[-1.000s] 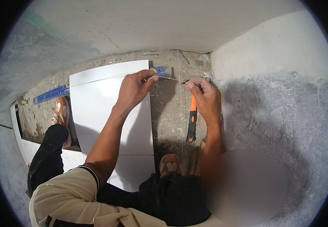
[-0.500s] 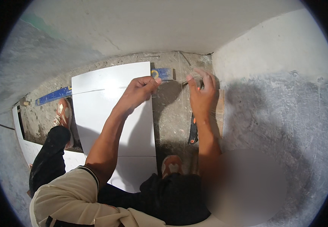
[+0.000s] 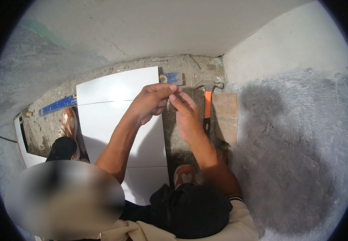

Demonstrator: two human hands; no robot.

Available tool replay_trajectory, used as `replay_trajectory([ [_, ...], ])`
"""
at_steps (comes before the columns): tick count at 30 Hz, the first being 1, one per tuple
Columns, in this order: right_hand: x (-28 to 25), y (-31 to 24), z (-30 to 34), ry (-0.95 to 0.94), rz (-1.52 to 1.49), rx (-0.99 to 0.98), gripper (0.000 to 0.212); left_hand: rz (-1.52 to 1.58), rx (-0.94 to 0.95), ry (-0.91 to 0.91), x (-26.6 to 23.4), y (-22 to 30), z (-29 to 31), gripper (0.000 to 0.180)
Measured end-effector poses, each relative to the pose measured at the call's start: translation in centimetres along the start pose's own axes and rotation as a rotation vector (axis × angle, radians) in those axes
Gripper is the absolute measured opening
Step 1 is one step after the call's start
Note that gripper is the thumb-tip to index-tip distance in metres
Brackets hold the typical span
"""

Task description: The person installs white floor tiles by positioning them, using a hammer to tap them into place, and adjusting wooden spacers to maintain alignment. The person also uses a level to check tile alignment.

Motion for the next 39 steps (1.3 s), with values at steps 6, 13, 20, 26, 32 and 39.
replay_trajectory([
  [6,-1.1,-0.1,-1.5,0.020,-0.136,0.048,0.023,-0.185,0.018,-0.001,1.1,1.5,-1.5,0.036],
  [13,-5.8,-2.1,-6.2,0.201,-0.247,0.011,0.015,-0.637,0.252,0.086,1.2,6.8,-2.1,0.044],
  [20,-5.0,-2.0,-6.4,0.197,-0.180,-0.011,0.018,-0.915,0.565,-0.268,0.4,6.9,-9.7,0.040],
  [26,-3.4,-3.4,-4.1,0.133,-0.120,0.005,0.021,-0.933,0.319,-0.527,0.2,6.9,-10.3,0.032],
  [32,-2.8,-3.0,-2.7,0.131,-0.153,0.019,0.022,-0.757,0.255,-0.400,-1.7,6.3,-9.0,0.023],
  [39,-2.4,-2.6,-2.0,0.120,-0.173,-0.073,0.029,-0.583,0.198,-0.220,-2.2,3.1,-8.0,0.013],
])
Point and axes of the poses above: each hand's wrist, its own z-axis away from the middle knuckle, its own x-axis out of the palm, y = z × x, the point moved 1 cm from there along -z, towards the middle knuckle, and after that the axes turned 4 degrees about -x, right-handed, at the moved point
